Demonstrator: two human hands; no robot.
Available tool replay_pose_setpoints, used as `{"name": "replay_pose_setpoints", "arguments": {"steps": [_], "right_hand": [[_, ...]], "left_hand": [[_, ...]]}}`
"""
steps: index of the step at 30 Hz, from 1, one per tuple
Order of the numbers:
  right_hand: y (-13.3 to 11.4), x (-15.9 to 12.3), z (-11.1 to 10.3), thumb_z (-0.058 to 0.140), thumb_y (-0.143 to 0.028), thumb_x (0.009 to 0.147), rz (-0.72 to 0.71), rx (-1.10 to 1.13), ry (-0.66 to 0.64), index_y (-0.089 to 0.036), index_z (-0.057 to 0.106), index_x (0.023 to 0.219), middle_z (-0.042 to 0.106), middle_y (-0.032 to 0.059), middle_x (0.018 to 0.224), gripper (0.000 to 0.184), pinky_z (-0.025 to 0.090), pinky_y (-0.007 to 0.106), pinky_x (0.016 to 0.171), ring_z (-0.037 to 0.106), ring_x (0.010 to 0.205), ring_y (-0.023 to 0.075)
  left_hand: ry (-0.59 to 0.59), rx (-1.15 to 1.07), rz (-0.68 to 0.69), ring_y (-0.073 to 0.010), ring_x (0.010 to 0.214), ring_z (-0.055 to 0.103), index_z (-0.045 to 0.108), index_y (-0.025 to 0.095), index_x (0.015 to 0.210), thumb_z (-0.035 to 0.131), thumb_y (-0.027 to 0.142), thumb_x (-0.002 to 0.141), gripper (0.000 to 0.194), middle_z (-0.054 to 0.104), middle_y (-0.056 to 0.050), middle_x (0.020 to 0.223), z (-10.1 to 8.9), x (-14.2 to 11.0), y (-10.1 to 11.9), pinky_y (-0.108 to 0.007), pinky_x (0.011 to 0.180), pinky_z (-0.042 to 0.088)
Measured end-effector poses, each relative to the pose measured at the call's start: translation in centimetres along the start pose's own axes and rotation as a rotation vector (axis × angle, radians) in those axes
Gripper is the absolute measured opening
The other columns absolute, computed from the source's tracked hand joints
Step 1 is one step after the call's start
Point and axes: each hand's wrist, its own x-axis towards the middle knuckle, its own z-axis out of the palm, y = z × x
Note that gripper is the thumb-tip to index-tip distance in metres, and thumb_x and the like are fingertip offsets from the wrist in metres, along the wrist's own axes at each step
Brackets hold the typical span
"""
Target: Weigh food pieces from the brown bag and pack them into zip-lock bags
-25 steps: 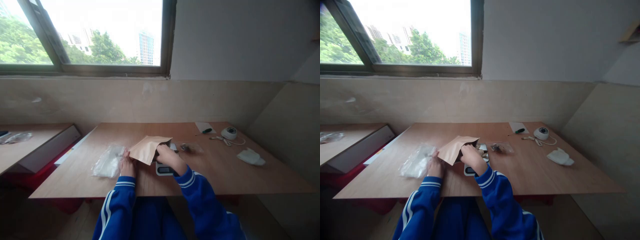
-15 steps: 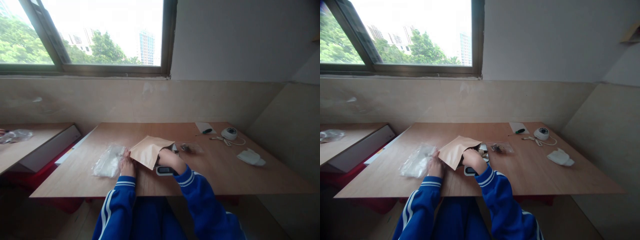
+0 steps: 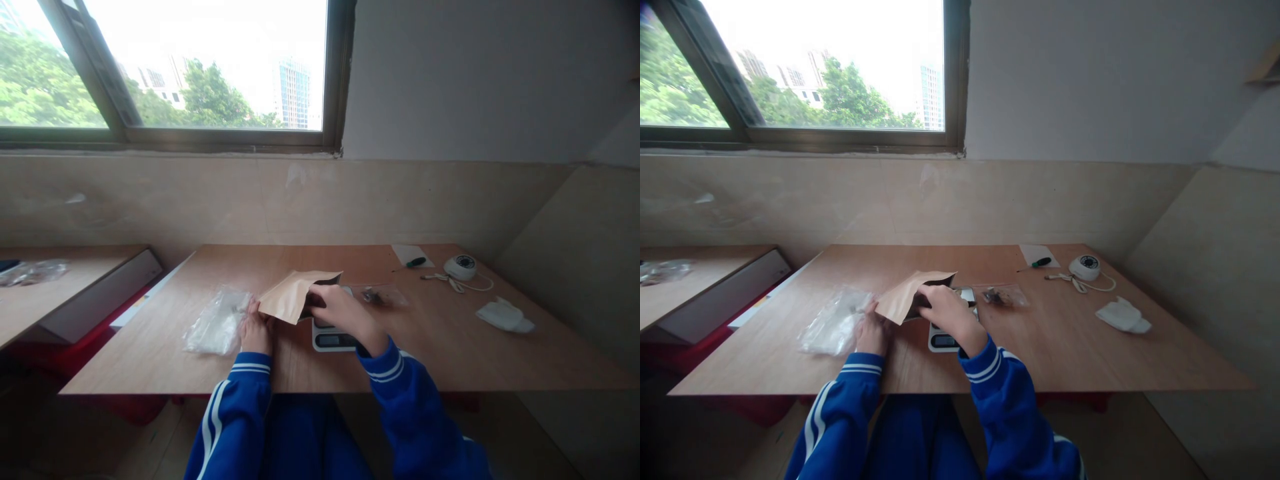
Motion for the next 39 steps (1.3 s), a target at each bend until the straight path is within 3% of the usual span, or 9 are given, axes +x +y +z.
{"name": "replay_pose_setpoints", "arguments": {"steps": [8, 15, 19, 25, 31, 33, 39], "right_hand": [[0.4, -0.6, -1.0, 0.057, -0.013, 0.085, -0.113, 0.056, 0.122, -0.022, 0.065, 0.111, 0.069, 0.0033, 0.112, 0.029, 0.047, 0.029, 0.089, 0.064, 0.102, 0.0178], [1.6, -1.3, -0.9, 0.055, -0.015, 0.088, -0.19, 0.146, 0.218, -0.026, 0.066, 0.111, 0.069, 0.0003, 0.11, 0.028, 0.047, 0.028, 0.091, 0.063, 0.103, 0.0157], [1.7, -1.6, -0.4, 0.055, -0.018, 0.089, -0.234, 0.175, 0.271, -0.026, 0.067, 0.108, 0.07, 0.0007, 0.107, 0.023, 0.048, 0.028, 0.089, 0.064, 0.101, 0.0165], [2.2, -1.6, 0.5, 0.06, -0.024, 0.087, -0.238, 0.342, 0.491, -0.026, 0.069, 0.104, 0.072, 0.0018, 0.104, 0.019, 0.051, 0.029, 0.088, 0.066, 0.097, 0.0173], [3.9, -1.0, 0.8, 0.068, -0.032, 0.08, -0.074, 0.667, 0.756, -0.021, 0.068, 0.104, 0.071, 0.0059, 0.106, 0.026, 0.054, 0.034, 0.087, 0.068, 0.094, 0.0195], [4.6, -1.2, 0.8, 0.069, -0.032, 0.078, -0.028, 0.721, 0.71, -0.021, 0.068, 0.105, 0.071, 0.0068, 0.106, 0.029, 0.053, 0.034, 0.089, 0.067, 0.096, 0.0198], [6.9, -2.6, 2.7, 0.068, -0.035, 0.076, 0.192, 0.725, 0.367, -0.017, 0.068, 0.106, 0.074, 0.0094, 0.095, 0.035, 0.055, 0.035, 0.081, 0.069, 0.089, 0.0224]], "left_hand": [[-0.005, 0.027, -0.006, -0.0294, 0.125, 0.049, 0.027, 0.012, 0.138, 0.043, 0.031, 0.089, 0.055, 0.034, -0.018, 0.15, 0.6, 0.1, -0.5, -0.047, 0.106, 0.033], [-0.003, 0.014, 0.013, -0.0299, 0.122, 0.051, 0.027, 0.012, 0.137, 0.044, 0.036, 0.089, 0.056, 0.045, -0.02, 0.141, 0.9, 0.3, -1.1, -0.05, 0.104, 0.035], [-0.01, 0.025, 0.003, -0.0301, 0.123, 0.051, 0.027, 0.014, 0.138, 0.047, 0.037, 0.088, 0.058, 0.042, -0.02, 0.144, 0.9, 0.4, -1.1, -0.049, 0.104, 0.035], [0.069, 0.008, 0.027, -0.0309, 0.123, 0.051, 0.031, 0.009, 0.135, 0.044, 0.045, 0.089, 0.059, 0.046, -0.022, 0.14, 1.3, 0.5, -1.2, -0.048, 0.103, 0.037], [0.055, 0.043, -0.014, -0.0332, 0.123, 0.051, 0.037, 0.004, 0.136, 0.041, 0.045, 0.089, 0.062, 0.05, -0.024, 0.134, 0.8, 0.5, -0.3, -0.048, 0.104, 0.037], [0.066, 0.044, -0.037, -0.0339, 0.124, 0.049, 0.038, 0.001, 0.136, 0.039, 0.043, 0.09, 0.063, 0.05, -0.025, 0.133, 0.4, 0.4, 0.4, -0.048, 0.105, 0.036], [0.055, 0.026, -0.057, -0.0346, 0.126, 0.047, 0.034, -0.001, 0.138, 0.038, 0.044, 0.089, 0.066, 0.048, -0.027, 0.135, -0.2, 0.3, 1.1, -0.048, 0.106, 0.035]]}}
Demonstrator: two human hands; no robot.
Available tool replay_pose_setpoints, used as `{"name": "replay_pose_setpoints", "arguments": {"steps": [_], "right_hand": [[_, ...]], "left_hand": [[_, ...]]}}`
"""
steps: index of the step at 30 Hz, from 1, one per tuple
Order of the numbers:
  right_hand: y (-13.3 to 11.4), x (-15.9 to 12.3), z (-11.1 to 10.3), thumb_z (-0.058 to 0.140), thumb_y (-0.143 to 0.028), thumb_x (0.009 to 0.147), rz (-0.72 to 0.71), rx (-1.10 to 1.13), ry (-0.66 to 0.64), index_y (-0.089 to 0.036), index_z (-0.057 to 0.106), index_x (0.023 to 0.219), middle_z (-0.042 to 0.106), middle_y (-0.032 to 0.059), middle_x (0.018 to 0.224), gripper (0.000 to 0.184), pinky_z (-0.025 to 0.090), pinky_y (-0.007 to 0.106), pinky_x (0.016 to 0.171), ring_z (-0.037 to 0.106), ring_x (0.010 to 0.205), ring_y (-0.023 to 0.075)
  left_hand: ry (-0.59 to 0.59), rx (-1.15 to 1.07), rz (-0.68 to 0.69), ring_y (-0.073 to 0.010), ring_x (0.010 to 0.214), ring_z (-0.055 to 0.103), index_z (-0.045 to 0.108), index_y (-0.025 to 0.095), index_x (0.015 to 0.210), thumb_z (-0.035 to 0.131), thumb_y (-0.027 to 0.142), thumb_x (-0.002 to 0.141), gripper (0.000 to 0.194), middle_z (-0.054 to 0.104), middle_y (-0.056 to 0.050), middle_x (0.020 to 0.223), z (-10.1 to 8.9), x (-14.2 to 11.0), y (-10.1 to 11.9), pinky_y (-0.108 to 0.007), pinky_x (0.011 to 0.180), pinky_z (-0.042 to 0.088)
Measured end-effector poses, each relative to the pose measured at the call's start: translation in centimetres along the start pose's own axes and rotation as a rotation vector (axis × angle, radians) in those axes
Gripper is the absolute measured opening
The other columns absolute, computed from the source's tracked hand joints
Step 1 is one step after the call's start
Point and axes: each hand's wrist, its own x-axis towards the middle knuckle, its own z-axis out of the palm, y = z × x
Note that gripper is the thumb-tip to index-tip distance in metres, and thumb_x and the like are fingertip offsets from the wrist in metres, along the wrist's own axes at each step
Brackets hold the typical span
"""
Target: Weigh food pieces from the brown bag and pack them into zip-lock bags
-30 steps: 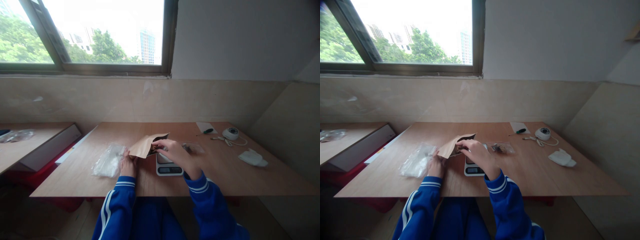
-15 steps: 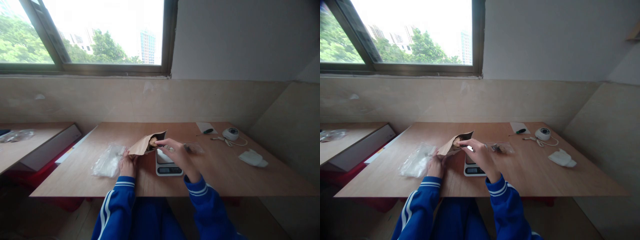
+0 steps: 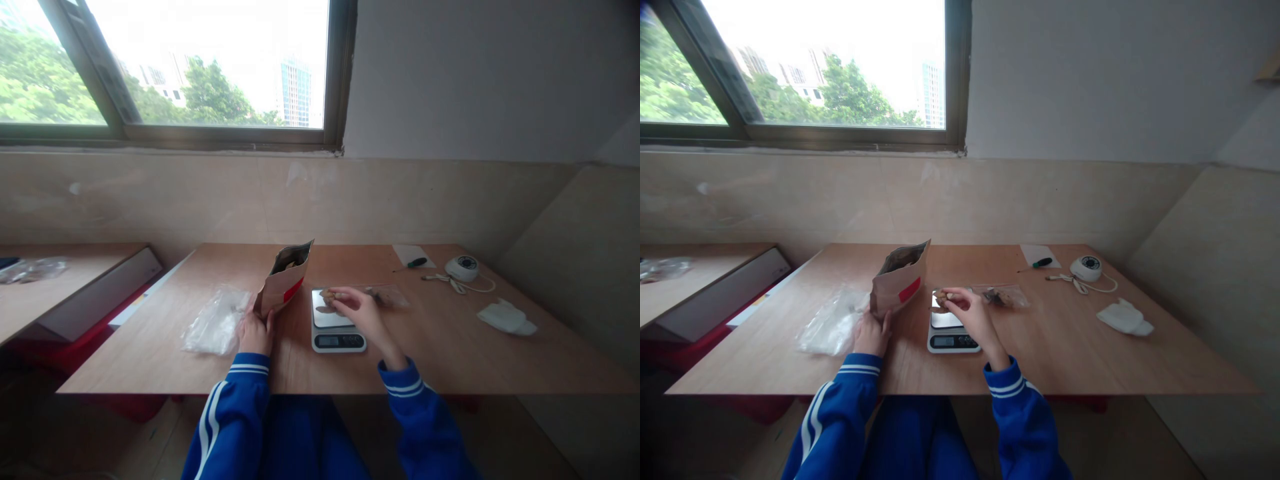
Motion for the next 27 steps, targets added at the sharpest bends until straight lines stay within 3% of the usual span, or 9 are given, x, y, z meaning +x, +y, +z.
{"name": "replay_pose_setpoints", "arguments": {"steps": [7, 14, 23, 27], "right_hand": [[3.5, 0.6, 0.4, 0.071, -0.037, 0.07, 0.116, -0.092, 0.022, -0.012, 0.069, 0.103, 0.073, 0.0073, 0.074, 0.041, 0.054, 0.034, 0.068, 0.07, 0.073, 0.0242], [5.7, 1.3, 0.9, 0.067, -0.03, 0.07, 0.145, -0.149, 0.042, -0.013, 0.068, 0.103, 0.072, 0.0066, 0.075, 0.037, 0.055, 0.033, 0.066, 0.07, 0.072, 0.0235], [5.6, 1.1, 0.6, 0.075, -0.031, 0.063, 0.238, -0.134, 0.055, -0.014, 0.067, 0.1, 0.07, 0.0049, 0.071, 0.041, 0.056, 0.032, 0.059, 0.07, 0.075, 0.025], [5.5, 0.8, 0.5, 0.081, -0.029, 0.055, 0.29, -0.095, 0.109, -0.015, 0.063, 0.102, 0.069, 0.0013, 0.065, 0.052, 0.056, 0.033, 0.058, 0.07, 0.07, 0.0248]], "left_hand": [[-0.022, 0.004, -0.03, -0.0336, 0.124, 0.049, 0.036, -0.003, 0.135, 0.036, 0.045, 0.089, 0.067, 0.049, -0.027, 0.134, -0.5, 0.0, 0.5, -0.046, 0.107, 0.033], [-0.011, -0.006, -0.026, -0.0347, 0.124, 0.049, 0.038, -0.001, 0.134, 0.036, 0.045, 0.089, 0.065, 0.05, -0.026, 0.133, -0.6, -0.1, 0.6, -0.048, 0.105, 0.035], [-0.012, -0.032, -0.024, -0.0335, 0.123, 0.05, 0.035, 0.005, 0.137, 0.037, 0.043, 0.088, 0.063, 0.051, -0.023, 0.134, -1.0, -0.1, 0.9, -0.049, 0.105, 0.035], [0.001, -0.052, -0.028, -0.033, 0.125, 0.048, 0.035, 0.005, 0.137, 0.037, 0.044, 0.089, 0.062, 0.05, -0.022, 0.136, -1.1, -0.1, 1.0, -0.047, 0.106, 0.034]]}}
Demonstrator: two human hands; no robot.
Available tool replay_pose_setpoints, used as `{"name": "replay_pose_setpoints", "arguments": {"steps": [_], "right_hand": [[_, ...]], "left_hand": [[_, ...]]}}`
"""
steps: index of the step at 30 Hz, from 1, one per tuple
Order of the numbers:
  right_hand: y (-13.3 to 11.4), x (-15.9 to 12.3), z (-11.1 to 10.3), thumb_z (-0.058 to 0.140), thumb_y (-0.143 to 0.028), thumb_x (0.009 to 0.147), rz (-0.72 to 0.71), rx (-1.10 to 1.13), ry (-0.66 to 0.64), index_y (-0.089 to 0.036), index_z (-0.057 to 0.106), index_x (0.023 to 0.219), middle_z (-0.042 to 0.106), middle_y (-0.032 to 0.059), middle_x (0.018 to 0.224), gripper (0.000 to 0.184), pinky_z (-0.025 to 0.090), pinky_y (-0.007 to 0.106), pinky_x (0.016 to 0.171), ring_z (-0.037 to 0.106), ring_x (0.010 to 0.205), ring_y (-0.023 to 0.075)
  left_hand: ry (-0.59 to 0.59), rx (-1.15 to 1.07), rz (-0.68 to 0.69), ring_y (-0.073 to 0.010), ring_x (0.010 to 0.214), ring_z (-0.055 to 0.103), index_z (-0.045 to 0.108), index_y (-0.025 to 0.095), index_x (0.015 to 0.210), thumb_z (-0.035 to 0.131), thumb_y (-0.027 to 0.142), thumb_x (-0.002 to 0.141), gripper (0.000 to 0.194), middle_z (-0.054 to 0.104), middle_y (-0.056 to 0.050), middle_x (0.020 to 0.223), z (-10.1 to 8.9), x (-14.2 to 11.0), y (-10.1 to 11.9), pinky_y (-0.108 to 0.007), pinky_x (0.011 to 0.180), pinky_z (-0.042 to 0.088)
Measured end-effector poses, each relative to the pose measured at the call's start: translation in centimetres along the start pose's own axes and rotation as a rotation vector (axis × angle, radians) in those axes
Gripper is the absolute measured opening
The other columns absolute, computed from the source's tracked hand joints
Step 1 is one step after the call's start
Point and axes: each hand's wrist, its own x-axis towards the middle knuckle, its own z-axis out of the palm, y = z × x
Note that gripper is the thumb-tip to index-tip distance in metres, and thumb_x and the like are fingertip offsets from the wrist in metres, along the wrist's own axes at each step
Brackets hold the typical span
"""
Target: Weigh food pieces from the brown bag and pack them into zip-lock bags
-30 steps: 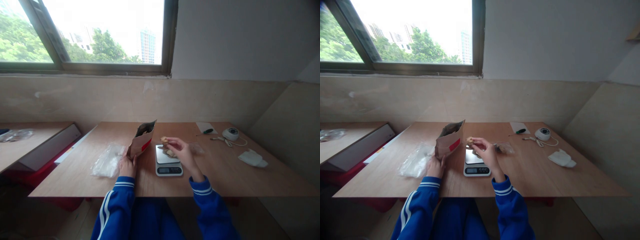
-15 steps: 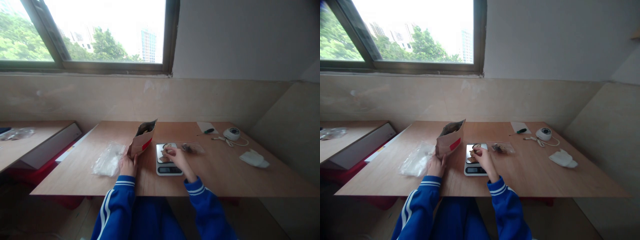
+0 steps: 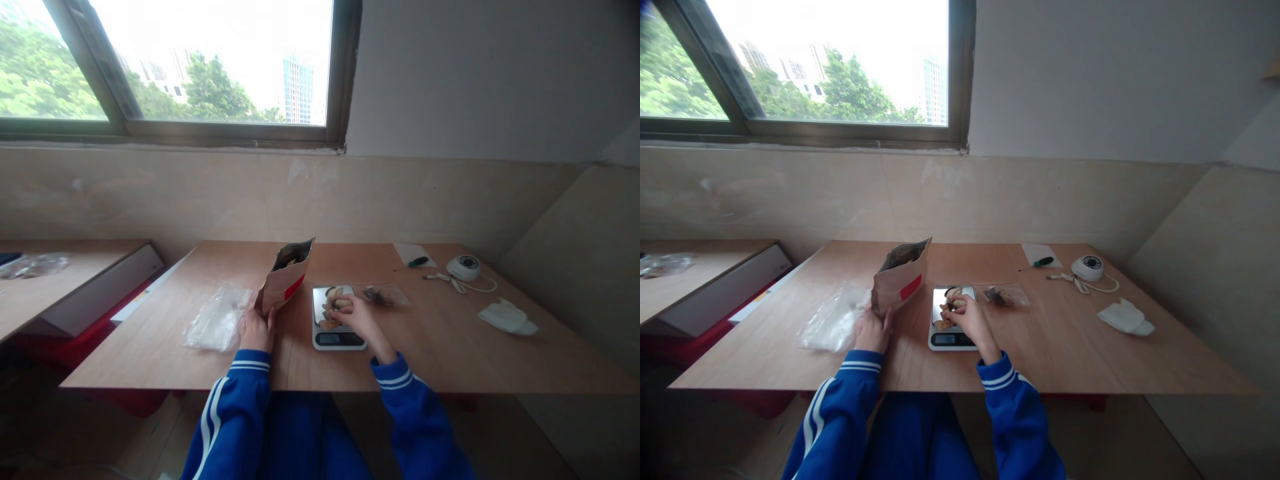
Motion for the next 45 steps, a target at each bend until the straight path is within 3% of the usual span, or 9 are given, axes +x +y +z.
{"name": "replay_pose_setpoints", "arguments": {"steps": [8, 15, 21, 31, 36, 41, 45], "right_hand": [[0.1, -0.4, -0.3, 0.086, -0.032, 0.05, 0.073, 0.118, -0.02, -0.017, 0.059, 0.103, 0.067, -0.0024, 0.058, 0.061, 0.057, 0.035, 0.056, 0.071, 0.066, 0.0255], [-0.2, -1.1, -1.1, 0.087, -0.03, 0.049, 0.143, 0.213, -0.128, -0.014, 0.063, 0.101, 0.072, 0.0032, 0.071, 0.06, 0.059, 0.04, 0.071, 0.072, 0.076, 0.0268], [0.1, -1.4, -1.2, 0.087, -0.026, 0.049, 0.14, 0.225, -0.087, -0.013, 0.063, 0.106, 0.072, 0.0043, 0.07, 0.063, 0.06, 0.04, 0.069, 0.072, 0.075, 0.0273], [-0.7, -1.2, -0.9, 0.088, -0.025, 0.048, 0.115, 0.235, -0.056, -0.013, 0.066, 0.097, 0.072, 0.0043, 0.072, 0.055, 0.059, 0.042, 0.077, 0.071, 0.08, 0.0278], [-1.1, -1.0, -0.4, 0.086, -0.024, 0.051, 0.108, 0.209, -0.026, -0.015, 0.062, 0.1, 0.069, 0.0025, 0.071, 0.055, 0.06, 0.039, 0.069, 0.07, 0.077, 0.0261], [-0.8, -1.9, 0.0, 0.086, -0.022, 0.046, 0.087, 0.191, 0.048, -0.017, 0.059, 0.103, 0.062, 0.0029, 0.084, 0.063, 0.06, 0.034, 0.061, 0.067, 0.08, 0.0242], [-0.6, -3.0, -0.1, 0.086, -0.025, 0.048, 0.11, 0.157, 0.026, -0.019, 0.061, 0.103, 0.061, 0.0029, 0.087, 0.061, 0.058, 0.032, 0.058, 0.067, 0.073, 0.022]], "left_hand": [[-0.01, 0.008, 0.013, -0.034, 0.125, 0.048, 0.035, 0.004, 0.137, 0.036, 0.044, 0.09, 0.062, 0.048, -0.023, 0.137, 0.0, 0.0, -0.1, -0.046, 0.107, 0.033], [-0.026, 0.005, -0.015, -0.0327, 0.127, 0.046, 0.033, 0.003, 0.138, 0.032, 0.048, 0.09, 0.066, 0.047, -0.023, 0.138, 0.1, 0.1, -0.1, -0.044, 0.108, 0.031], [-0.016, 0.003, 0.01, -0.0317, 0.13, 0.044, 0.033, 0.006, 0.14, 0.034, 0.046, 0.089, 0.065, 0.045, -0.02, 0.141, 0.2, 0.1, -0.3, -0.044, 0.11, 0.029], [-0.008, -0.018, -0.004, -0.0316, 0.128, 0.046, 0.034, 0.011, 0.141, 0.038, 0.046, 0.089, 0.063, 0.048, -0.018, 0.139, 0.3, 0.2, -0.5, -0.048, 0.109, 0.032], [-0.003, -0.009, 0.008, -0.0312, 0.13, 0.044, 0.031, 0.009, 0.142, 0.038, 0.045, 0.09, 0.065, 0.045, -0.019, 0.142, 0.2, 0.1, -0.3, -0.045, 0.109, 0.032], [-0.003, 0.021, 0.005, -0.0317, 0.127, 0.047, 0.033, 0.006, 0.14, 0.038, 0.044, 0.089, 0.064, 0.048, -0.021, 0.138, 0.3, 0.1, -0.4, -0.045, 0.108, 0.032], [-0.025, 0.027, 0.018, -0.0319, 0.126, 0.048, 0.033, 0.006, 0.14, 0.038, 0.046, 0.089, 0.065, 0.048, -0.022, 0.138, 0.7, 0.3, -1.0, -0.045, 0.108, 0.032]]}}
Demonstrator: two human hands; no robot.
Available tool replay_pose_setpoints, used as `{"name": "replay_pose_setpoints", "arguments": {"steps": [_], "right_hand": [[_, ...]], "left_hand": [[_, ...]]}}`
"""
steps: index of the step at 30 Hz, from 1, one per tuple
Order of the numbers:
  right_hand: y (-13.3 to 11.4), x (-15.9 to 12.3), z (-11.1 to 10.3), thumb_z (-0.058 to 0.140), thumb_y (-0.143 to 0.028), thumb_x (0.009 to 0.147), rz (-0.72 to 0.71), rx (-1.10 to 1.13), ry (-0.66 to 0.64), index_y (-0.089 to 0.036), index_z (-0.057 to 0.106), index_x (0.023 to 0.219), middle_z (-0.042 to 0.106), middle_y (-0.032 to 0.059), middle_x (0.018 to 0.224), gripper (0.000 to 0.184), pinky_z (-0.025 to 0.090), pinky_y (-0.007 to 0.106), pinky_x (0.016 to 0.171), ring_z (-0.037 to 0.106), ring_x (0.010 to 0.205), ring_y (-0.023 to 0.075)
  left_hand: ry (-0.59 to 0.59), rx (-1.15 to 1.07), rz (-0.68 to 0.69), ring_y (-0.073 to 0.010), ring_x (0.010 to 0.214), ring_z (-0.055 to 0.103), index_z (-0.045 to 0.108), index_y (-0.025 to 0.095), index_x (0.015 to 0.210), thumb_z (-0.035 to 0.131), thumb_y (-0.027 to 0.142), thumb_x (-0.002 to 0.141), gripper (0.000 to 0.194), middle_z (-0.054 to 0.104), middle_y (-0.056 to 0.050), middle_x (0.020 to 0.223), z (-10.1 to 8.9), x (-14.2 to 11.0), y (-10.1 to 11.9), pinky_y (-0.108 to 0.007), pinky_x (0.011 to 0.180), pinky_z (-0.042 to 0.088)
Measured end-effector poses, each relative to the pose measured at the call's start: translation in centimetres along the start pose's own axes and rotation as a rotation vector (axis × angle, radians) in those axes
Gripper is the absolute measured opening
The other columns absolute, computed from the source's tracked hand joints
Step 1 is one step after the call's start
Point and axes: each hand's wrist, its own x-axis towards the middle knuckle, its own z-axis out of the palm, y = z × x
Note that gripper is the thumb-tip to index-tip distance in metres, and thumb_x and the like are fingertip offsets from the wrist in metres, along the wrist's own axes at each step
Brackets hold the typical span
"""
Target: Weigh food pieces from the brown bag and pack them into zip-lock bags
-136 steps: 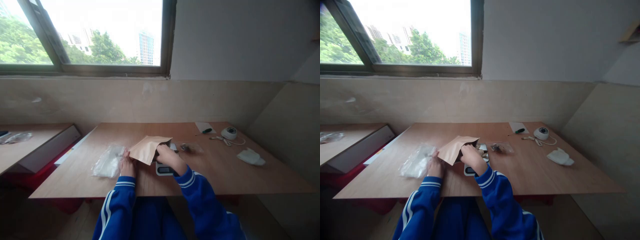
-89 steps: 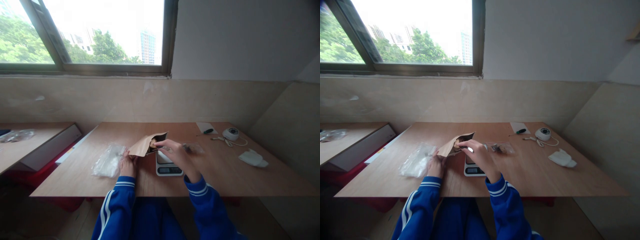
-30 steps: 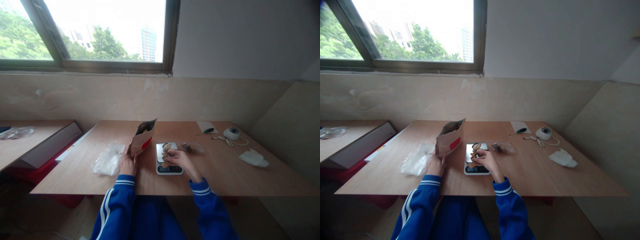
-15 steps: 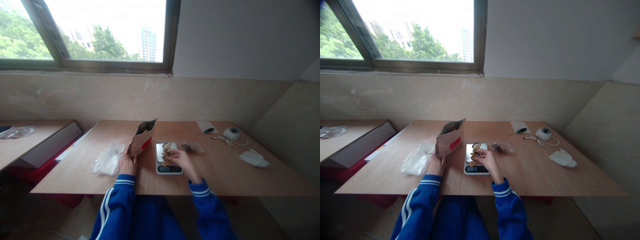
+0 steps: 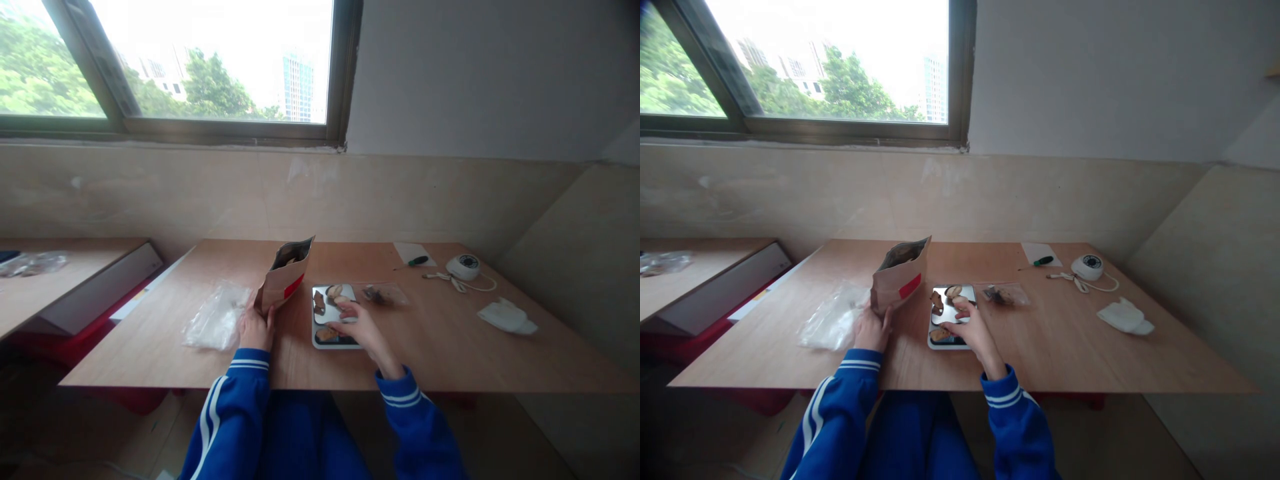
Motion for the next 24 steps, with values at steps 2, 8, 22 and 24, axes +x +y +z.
{"name": "replay_pose_setpoints", "arguments": {"steps": [2, 8, 22, 24], "right_hand": [[0.1, -0.6, -0.4, 0.085, -0.028, 0.051, 0.003, 0.004, -0.026, -0.019, 0.062, 0.103, 0.062, 0.003, 0.088, 0.058, 0.058, 0.033, 0.06, 0.066, 0.068, 0.0203], [0.2, -1.7, -2.5, 0.084, -0.035, 0.054, -0.048, 0.031, -0.027, -0.017, 0.066, 0.101, 0.068, 0.0052, 0.085, 0.054, 0.057, 0.034, 0.067, 0.068, 0.076, 0.0231], [5.8, -2.7, -12.2, 0.085, -0.042, 0.044, -0.024, 0.066, 0.377, -0.016, 0.068, 0.085, 0.072, 0.0098, 0.078, 0.052, 0.056, 0.04, 0.071, 0.068, 0.08, 0.0288], [6.6, -2.7, -12.4, 0.085, -0.043, 0.041, -0.022, 0.071, 0.4, -0.015, 0.068, 0.083, 0.072, 0.0093, 0.075, 0.053, 0.056, 0.039, 0.067, 0.068, 0.077, 0.0279]], "left_hand": [[-0.008, -0.01, 0.009, -0.032, 0.127, 0.046, 0.032, 0.006, 0.141, 0.037, 0.048, 0.089, 0.067, 0.046, -0.021, 0.139, 0.2, 0.1, -0.3, -0.046, 0.109, 0.032], [-0.004, -0.016, -0.023, -0.0335, 0.128, 0.046, 0.032, 0.005, 0.141, 0.037, 0.047, 0.089, 0.067, 0.045, -0.022, 0.14, 0.0, 0.0, 0.1, -0.048, 0.109, 0.031], [0.053, -0.05, -0.007, -0.0326, 0.124, 0.05, 0.031, 0.007, 0.141, 0.04, 0.044, 0.09, 0.064, 0.052, -0.02, 0.134, -0.2, -0.2, 0.5, -0.047, 0.107, 0.035], [0.082, -0.057, 0.003, -0.0319, 0.126, 0.048, 0.032, 0.008, 0.14, 0.04, 0.044, 0.089, 0.063, 0.049, -0.02, 0.137, 0.2, -0.2, 0.2, -0.047, 0.107, 0.034]]}}
